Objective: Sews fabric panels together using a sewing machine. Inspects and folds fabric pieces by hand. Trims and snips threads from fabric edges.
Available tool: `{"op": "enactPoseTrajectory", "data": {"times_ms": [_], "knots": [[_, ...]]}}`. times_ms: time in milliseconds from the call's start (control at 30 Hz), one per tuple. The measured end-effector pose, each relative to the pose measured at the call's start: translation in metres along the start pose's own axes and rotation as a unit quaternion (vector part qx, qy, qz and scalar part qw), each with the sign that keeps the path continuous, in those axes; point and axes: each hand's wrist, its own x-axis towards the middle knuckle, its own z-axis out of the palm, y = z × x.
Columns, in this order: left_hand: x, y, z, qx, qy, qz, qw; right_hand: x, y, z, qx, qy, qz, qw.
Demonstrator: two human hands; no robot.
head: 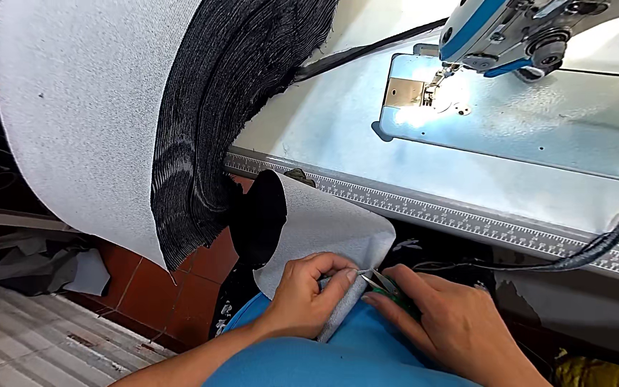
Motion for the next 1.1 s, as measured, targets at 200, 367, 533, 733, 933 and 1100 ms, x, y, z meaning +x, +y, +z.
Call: {"op": "enactPoseTrajectory", "data": {"times_ms": [200, 367, 533, 733, 933, 1100], "knots": [[0.0, -0.003, 0.001, 0.027, 0.008, 0.03, 0.999, 0.0, -0.002, -0.001, -0.016, 0.0, 0.004, 1.0], [0.0, -0.004, 0.001, 0.078, 0.01, 0.059, 0.995, 0.002, -0.005, -0.002, -0.047, -0.008, 0.006, 0.999], [0.0, -0.005, 0.002, 0.113, 0.013, 0.077, 0.991, 0.007, -0.007, -0.005, -0.086, -0.019, -0.021, 0.996], [-0.001, -0.005, 0.0, 0.055, -0.032, 0.053, 0.997, 0.003, -0.004, 0.011, 0.057, 0.008, 0.033, 0.998], [-0.001, -0.004, -0.001, -0.009, -0.027, 0.016, 0.999, -0.002, 0.006, 0.001, 0.119, 0.003, 0.078, 0.99], [-0.002, -0.004, 0.002, -0.012, -0.006, 0.02, 1.0, -0.005, 0.005, -0.006, 0.03, -0.019, 0.023, 0.999]]}}
